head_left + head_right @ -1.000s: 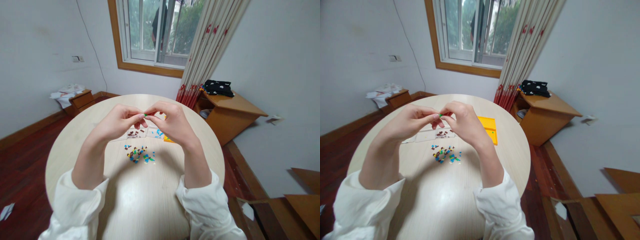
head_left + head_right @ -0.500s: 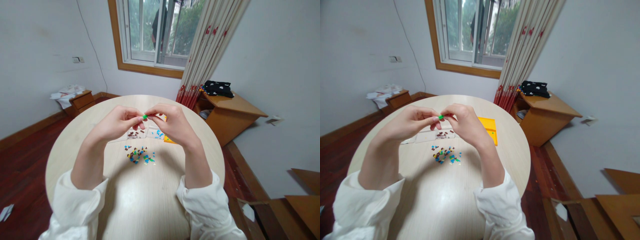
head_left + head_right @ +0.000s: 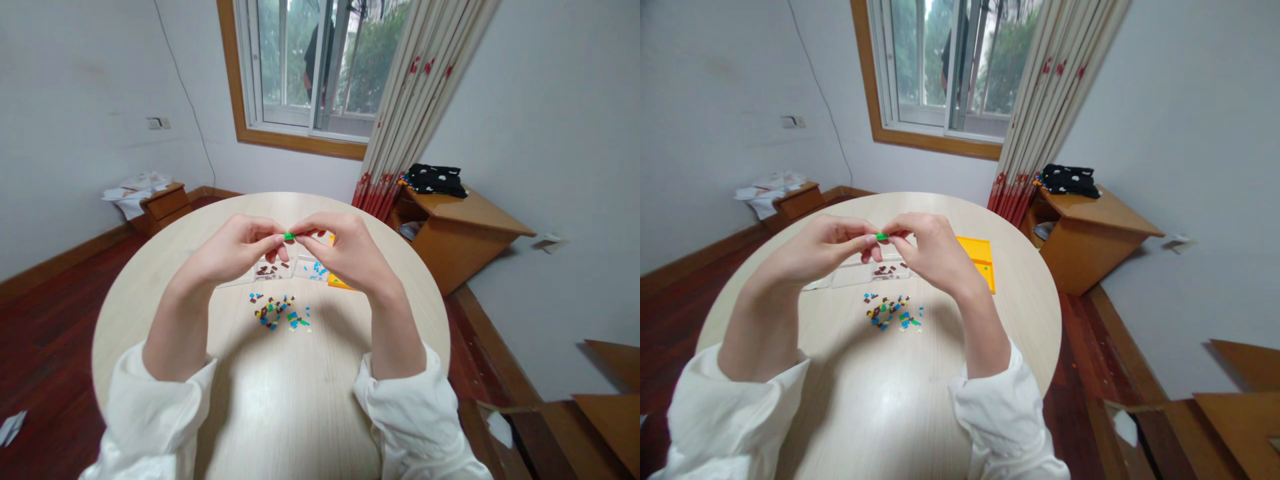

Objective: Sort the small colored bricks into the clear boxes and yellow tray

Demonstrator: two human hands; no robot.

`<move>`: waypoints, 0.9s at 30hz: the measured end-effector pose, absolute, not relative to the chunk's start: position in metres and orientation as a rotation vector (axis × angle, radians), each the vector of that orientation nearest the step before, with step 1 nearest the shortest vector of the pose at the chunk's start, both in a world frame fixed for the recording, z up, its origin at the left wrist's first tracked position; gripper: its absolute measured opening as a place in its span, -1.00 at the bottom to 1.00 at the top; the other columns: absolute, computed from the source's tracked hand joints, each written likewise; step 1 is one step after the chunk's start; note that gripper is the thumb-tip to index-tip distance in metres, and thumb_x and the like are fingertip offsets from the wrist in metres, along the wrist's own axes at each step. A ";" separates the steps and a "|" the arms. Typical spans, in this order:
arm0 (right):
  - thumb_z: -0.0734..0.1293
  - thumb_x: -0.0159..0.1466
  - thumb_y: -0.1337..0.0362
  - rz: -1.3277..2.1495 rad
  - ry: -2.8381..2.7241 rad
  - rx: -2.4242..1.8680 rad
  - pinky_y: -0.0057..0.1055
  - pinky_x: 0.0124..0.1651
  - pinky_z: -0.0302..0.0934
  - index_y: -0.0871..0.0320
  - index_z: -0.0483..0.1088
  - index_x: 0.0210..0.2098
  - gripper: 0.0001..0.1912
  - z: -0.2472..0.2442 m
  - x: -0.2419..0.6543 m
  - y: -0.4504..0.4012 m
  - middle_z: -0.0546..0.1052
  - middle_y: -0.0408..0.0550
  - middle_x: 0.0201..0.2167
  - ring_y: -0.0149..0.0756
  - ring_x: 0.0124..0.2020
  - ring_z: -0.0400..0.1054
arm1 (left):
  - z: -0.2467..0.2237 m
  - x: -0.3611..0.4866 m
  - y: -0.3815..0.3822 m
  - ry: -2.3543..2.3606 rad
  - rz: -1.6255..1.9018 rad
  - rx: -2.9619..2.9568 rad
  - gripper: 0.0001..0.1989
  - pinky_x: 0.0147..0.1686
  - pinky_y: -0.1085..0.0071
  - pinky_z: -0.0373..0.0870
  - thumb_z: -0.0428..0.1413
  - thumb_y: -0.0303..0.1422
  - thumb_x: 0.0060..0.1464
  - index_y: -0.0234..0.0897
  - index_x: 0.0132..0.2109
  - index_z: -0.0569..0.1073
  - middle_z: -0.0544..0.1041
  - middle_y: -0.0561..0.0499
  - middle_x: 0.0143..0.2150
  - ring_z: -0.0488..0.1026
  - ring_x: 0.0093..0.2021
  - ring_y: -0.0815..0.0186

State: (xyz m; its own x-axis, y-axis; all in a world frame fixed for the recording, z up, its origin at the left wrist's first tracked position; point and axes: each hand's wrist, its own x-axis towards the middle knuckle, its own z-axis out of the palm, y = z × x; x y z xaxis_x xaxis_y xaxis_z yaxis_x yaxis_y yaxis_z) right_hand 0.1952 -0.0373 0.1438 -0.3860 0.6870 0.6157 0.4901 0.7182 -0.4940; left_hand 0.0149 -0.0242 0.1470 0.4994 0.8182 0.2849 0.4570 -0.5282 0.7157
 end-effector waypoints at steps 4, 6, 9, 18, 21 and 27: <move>0.27 0.17 0.42 0.347 -2.048 -0.905 -0.44 -0.23 0.25 0.20 0.52 -0.36 -0.83 0.145 0.195 -0.038 0.58 -0.07 -0.38 -0.39 -0.34 0.41 | 0.149 0.015 -0.025 1.046 0.842 2.184 -0.65 -0.48 0.50 0.32 0.03 -0.16 0.04 -0.39 -0.42 0.49 0.49 -0.03 -0.53 0.35 -0.51 0.41; 0.27 0.16 0.41 0.362 -2.038 -0.913 -0.44 -0.24 0.25 0.21 0.52 -0.37 -0.83 0.145 0.195 -0.037 0.57 -0.06 -0.39 -0.40 -0.36 0.41 | 0.149 0.015 -0.026 1.042 0.850 2.185 -0.65 -0.48 0.51 0.32 0.03 -0.16 0.03 -0.38 -0.43 0.49 0.49 -0.03 -0.54 0.36 -0.51 0.41; 0.27 0.15 0.40 0.374 -2.021 -0.922 -0.44 -0.25 0.26 0.21 0.52 -0.38 -0.84 0.145 0.195 -0.037 0.57 -0.07 -0.41 -0.40 -0.37 0.40 | 0.150 0.015 -0.026 1.040 0.852 2.189 -0.66 -0.48 0.51 0.31 0.03 -0.17 0.03 -0.38 -0.43 0.49 0.49 -0.02 -0.54 0.36 -0.51 0.41; 0.31 0.13 0.31 0.521 -1.957 -0.903 -0.47 -0.34 0.26 0.26 0.50 -0.43 -0.85 0.142 0.195 -0.035 0.54 -0.06 -0.48 -0.42 -0.43 0.38 | 0.149 0.015 -0.028 1.020 0.886 2.182 -0.63 -0.49 0.51 0.31 0.04 -0.11 0.01 -0.35 -0.46 0.48 0.47 -0.01 -0.58 0.35 -0.53 0.41; 0.32 0.11 0.29 0.567 -1.943 -0.903 -0.47 -0.37 0.26 0.28 0.48 -0.44 -0.84 0.142 0.193 -0.035 0.52 -0.07 -0.51 -0.42 -0.45 0.37 | 0.150 0.015 -0.029 1.016 0.882 2.181 -0.62 -0.51 0.52 0.30 0.04 -0.10 0.00 -0.36 -0.48 0.46 0.46 -0.01 -0.59 0.34 -0.54 0.41; 0.32 0.06 0.34 0.518 -1.914 -1.022 -0.49 -0.39 0.24 0.27 0.48 -0.46 -0.88 0.144 0.206 -0.029 0.52 -0.07 -0.52 -0.43 -0.47 0.37 | 0.151 0.015 -0.028 1.105 0.945 2.166 -0.64 -0.55 0.55 0.25 0.05 -0.14 -0.02 -0.34 -0.55 0.41 0.41 0.03 -0.63 0.31 -0.57 0.44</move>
